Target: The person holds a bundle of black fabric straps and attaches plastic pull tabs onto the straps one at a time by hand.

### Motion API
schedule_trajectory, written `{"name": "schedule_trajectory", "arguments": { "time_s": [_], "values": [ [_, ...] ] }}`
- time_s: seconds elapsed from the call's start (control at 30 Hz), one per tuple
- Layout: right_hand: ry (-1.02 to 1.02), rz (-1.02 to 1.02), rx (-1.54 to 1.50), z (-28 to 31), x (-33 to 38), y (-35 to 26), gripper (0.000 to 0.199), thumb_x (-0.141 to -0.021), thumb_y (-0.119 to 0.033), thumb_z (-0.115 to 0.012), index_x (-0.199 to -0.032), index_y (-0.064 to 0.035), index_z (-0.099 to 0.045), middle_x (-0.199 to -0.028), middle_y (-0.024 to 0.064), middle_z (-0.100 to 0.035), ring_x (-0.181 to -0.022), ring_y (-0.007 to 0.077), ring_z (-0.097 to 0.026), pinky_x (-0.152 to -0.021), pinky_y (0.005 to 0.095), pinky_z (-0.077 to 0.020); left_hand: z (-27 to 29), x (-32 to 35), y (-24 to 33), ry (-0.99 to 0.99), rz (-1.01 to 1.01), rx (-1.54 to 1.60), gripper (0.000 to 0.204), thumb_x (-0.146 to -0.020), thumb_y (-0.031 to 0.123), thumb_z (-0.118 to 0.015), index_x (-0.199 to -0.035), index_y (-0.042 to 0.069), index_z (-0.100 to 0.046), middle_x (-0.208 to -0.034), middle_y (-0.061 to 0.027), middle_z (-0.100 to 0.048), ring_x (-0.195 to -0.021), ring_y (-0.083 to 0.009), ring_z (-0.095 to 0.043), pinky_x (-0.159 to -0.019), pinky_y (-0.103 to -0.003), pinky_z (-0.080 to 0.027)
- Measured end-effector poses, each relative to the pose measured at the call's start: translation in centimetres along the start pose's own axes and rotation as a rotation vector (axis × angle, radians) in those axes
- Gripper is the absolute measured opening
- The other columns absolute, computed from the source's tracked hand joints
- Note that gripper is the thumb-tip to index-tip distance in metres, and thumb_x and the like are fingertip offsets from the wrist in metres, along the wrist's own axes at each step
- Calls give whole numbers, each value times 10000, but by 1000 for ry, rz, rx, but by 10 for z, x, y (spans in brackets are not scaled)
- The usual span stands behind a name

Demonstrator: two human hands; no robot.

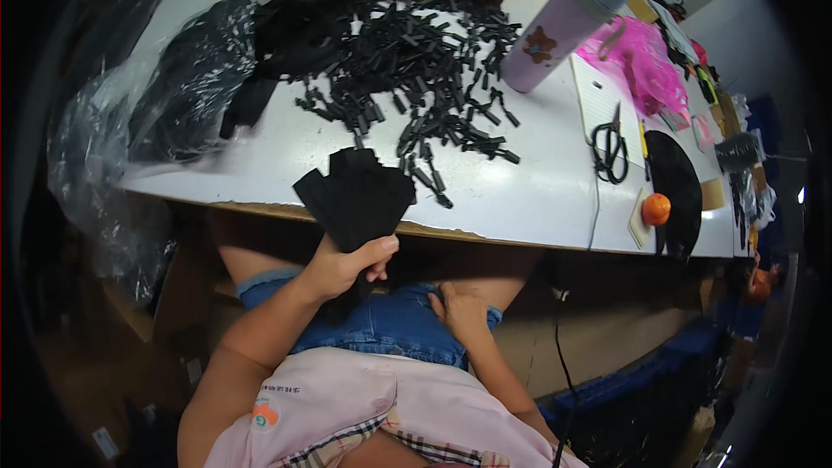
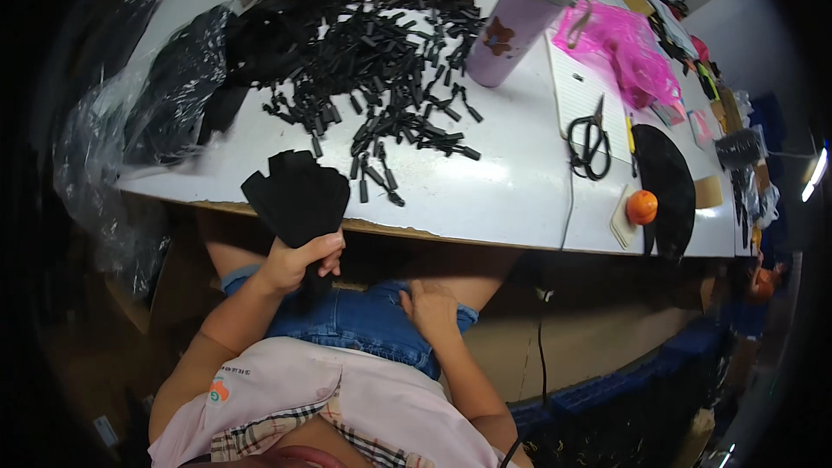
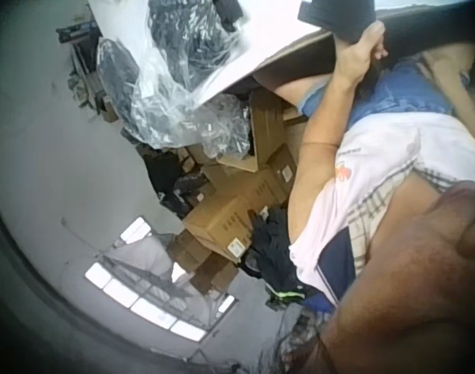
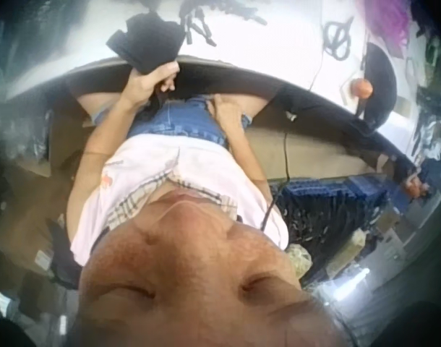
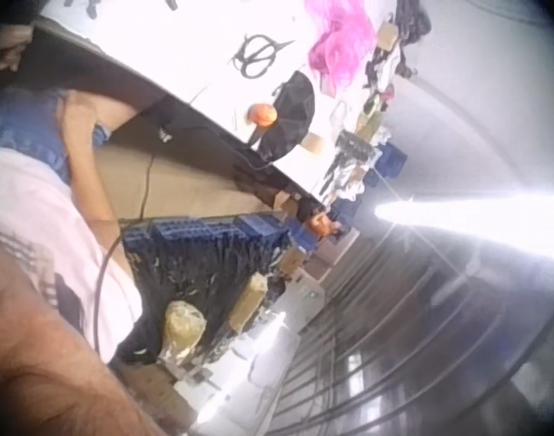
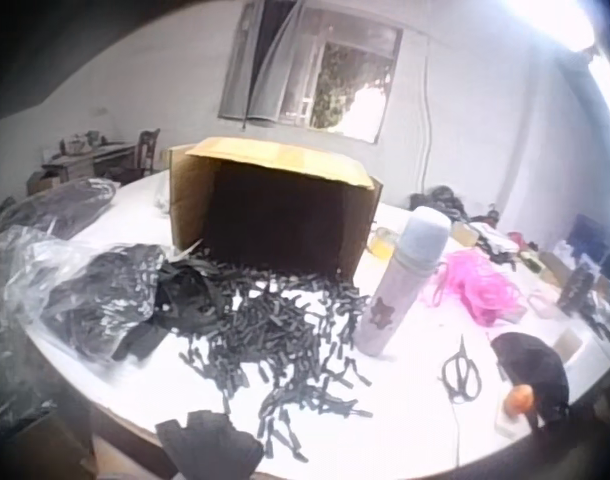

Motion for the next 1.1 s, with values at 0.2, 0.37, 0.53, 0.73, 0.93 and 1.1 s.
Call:
{"name": "schedule_trajectory", "arguments": {
  "time_s": [0.2,0.37,0.53,0.73,0.93,1.1],
  "values": [
    [275,192,330,37,-6,-16,234,-696,-265,-599,-748,-39,-563,-687,95,-529,-612,238,-510,-535,334,-409,-10,-3,1,-71,-6,-2,192,-796,162,-557,-667,29,-508,-556,-22,-491,-459,-82,-473,-428,-204,-396],
    [318,443,-286,91,-20,-59,215,-648,-160,-652,-800,-28,-576,-728,105,-527,-618,242,-514,-557,332,-423,-8,-5,-6,-121,43,-108,163,-782,165,-578,-719,30,-513,-556,-10,-485,-457,-73,-463,-422,-202,-390],
    [670,545,-316,176,-30,-124,297,-594,-35,-646,-886,-41,-596,-829,82,-524,-700,221,-489,-621,300,-413,-17,-2,-4,-142,-79,-215,205,-761,150,-606,-885,18,-511,-624,2,-503,-497,-55,-466,-453,-188,-390],
    [623,579,-590,164,-36,-111,204,-614,11,-638,-805,-23,-576,-822,99,-530,-685,206,-502,-616,283,-423,-16,2,9,-177,-134,-114,287,-729,102,-637,-964,16,-496,-820,-18,-518,-710,-96,-502,-615,-210,-407],
    [207,198,-1360,124,-43,-95,40,-766,22,-547,-803,35,-540,-763,79,-548,-638,73,-517,-545,180,-420,-21,3,35,-150,-373,-590,246,-713,221,-634,-755,53,-460,-729,-18,-444,-688,-95,-429,-628,-222,-370],
    [196,234,-1281,120,-48,-90,57,-773,-5,-550,-809,35,-536,-678,46,-547,-563,73,-510,-503,178,-414,-20,5,28,-106,-139,-282,207,-747,204,-600,-762,47,-465,-732,-37,-455,-674,-133,-448,-612,-229,-378]
  ]
}}
Point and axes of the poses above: each hand's wrist, its own x-axis away from the middle knuckle, its own z-axis out of the back of the hand, y = z × x, the point moved 6 cm from there along -x, towards the middle knuckle
